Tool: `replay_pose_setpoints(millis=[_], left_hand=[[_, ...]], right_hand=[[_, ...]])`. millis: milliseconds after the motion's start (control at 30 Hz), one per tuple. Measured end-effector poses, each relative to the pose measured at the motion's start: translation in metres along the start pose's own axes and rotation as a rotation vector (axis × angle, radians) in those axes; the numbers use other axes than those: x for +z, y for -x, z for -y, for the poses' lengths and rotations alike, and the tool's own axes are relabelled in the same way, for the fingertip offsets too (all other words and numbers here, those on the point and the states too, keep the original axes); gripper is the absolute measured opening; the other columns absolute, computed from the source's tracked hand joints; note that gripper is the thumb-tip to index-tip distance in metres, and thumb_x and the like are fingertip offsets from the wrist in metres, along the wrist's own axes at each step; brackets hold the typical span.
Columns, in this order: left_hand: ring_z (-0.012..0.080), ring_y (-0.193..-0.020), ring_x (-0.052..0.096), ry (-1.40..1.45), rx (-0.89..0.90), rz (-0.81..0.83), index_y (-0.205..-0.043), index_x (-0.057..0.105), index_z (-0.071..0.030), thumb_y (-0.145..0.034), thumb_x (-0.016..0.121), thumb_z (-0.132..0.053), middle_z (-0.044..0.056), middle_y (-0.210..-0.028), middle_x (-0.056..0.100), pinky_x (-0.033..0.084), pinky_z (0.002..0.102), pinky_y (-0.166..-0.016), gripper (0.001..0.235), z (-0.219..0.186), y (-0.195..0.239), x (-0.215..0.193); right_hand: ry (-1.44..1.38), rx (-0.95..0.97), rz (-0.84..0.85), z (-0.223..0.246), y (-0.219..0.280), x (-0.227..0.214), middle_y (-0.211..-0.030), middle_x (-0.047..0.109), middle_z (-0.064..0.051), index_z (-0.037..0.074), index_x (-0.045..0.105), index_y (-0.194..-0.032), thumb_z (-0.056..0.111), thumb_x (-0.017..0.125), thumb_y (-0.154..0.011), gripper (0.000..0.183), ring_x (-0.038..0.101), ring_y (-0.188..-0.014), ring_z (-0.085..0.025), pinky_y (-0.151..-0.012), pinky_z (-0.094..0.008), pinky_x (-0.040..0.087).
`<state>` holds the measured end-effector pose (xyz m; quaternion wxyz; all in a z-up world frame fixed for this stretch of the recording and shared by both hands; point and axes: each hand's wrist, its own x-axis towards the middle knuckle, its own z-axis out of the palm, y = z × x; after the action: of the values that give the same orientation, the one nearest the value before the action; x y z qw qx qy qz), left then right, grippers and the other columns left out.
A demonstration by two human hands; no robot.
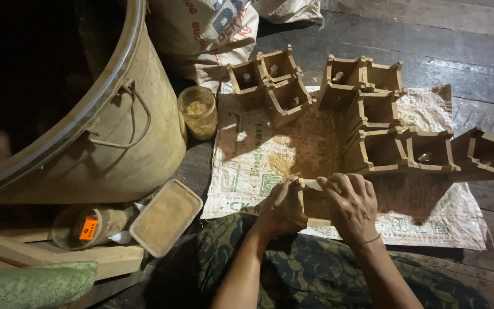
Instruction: Assembling small wooden boxes by applying glue to the edges of wooden components and joining them together.
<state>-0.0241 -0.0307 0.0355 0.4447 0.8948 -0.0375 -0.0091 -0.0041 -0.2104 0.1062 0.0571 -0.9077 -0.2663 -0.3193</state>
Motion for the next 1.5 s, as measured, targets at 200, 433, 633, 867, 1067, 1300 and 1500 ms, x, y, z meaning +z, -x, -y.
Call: replay_pose_setpoints(millis=[200,433,633,867,1067,1300,1500], left_hand=[[0.0612,-0.124,0.052,0.321,-0.173,0.085,-0.145,0.052,-0.008,-0.053,0.077,-0.060,0.037,-0.134,0.058,0.047,0.068,-0.102,0.108,-0.056,0.012,-0.065],[0.0313,-0.118,0.067,0.139,-0.346,0.272,-0.127,0.055,-0.040,-0.045,0.083,-0.056,-0.006,-0.130,0.066,0.056,0.052,-0.097,0.089,-0.043,-0.002,-0.067],[0.0306,-0.133,0.058,0.317,-0.448,0.281,-0.148,0.046,-0.033,-0.069,0.074,-0.057,0.003,-0.145,0.062,0.046,0.049,-0.113,0.087,-0.070,-0.001,-0.086],[0.0264,-0.142,0.048,0.146,-0.161,0.186,-0.158,0.028,-0.038,-0.051,0.093,-0.051,-0.002,-0.160,0.041,0.043,0.052,-0.114,0.125,0.045,-0.003,0.005],[0.0257,-0.138,0.052,0.137,-0.200,0.222,-0.157,0.027,-0.040,-0.044,0.093,-0.046,-0.005,-0.158,0.043,0.045,0.047,-0.115,0.130,0.031,-0.007,-0.007],[0.0392,-0.135,0.053,0.340,-0.132,0.093,-0.151,0.039,-0.020,-0.041,0.098,-0.038,0.012,-0.147,0.056,0.043,0.054,-0.116,0.127,0.023,-0.003,-0.003],[0.0302,-0.137,0.052,0.866,-0.152,-0.118,-0.152,0.042,-0.012,-0.052,0.102,-0.018,0.013,-0.144,0.060,0.039,0.048,-0.116,0.117,0.006,-0.004,-0.011]], right_hand=[[0.029,-0.038,-0.007,-0.006,0.003,0.006,-0.094,0.061,0.000,0.022,0.076,-0.096,0.020,0.078,-0.079,0.018,0.059,-0.097,-0.026,-0.089,-0.039,0.046],[0.087,-0.044,-0.026,-0.003,0.002,-0.003,-0.094,0.062,0.001,0.023,0.075,-0.092,0.021,0.079,-0.080,0.014,0.059,-0.095,-0.024,-0.090,-0.038,0.046],[0.075,0.030,-0.048,-0.001,0.004,-0.007,-0.095,0.062,0.005,0.025,0.076,-0.096,0.017,0.079,-0.078,0.020,0.058,-0.095,-0.021,-0.090,-0.038,0.040],[-0.001,0.336,-0.120,-0.063,0.071,0.031,-0.101,0.066,0.001,0.030,0.077,-0.117,0.016,0.081,-0.080,0.040,0.061,-0.094,-0.027,-0.084,-0.036,0.046],[-0.166,0.610,-0.131,-0.075,0.099,0.013,-0.103,0.069,-0.003,0.025,0.078,-0.120,0.016,0.084,-0.084,0.038,0.063,-0.092,-0.030,-0.087,-0.038,0.051],[-0.187,0.729,-0.090,-0.102,0.152,0.058,-0.098,0.070,-0.010,0.018,0.073,-0.117,0.011,0.085,-0.085,0.035,0.069,-0.092,-0.037,-0.088,-0.045,0.056],[-0.249,1.030,0.030,-0.126,0.200,0.085,-0.092,0.074,-0.024,0.004,0.070,-0.116,0.011,0.077,-0.090,0.028,0.069,-0.095,-0.052,-0.088,-0.060,0.054]])
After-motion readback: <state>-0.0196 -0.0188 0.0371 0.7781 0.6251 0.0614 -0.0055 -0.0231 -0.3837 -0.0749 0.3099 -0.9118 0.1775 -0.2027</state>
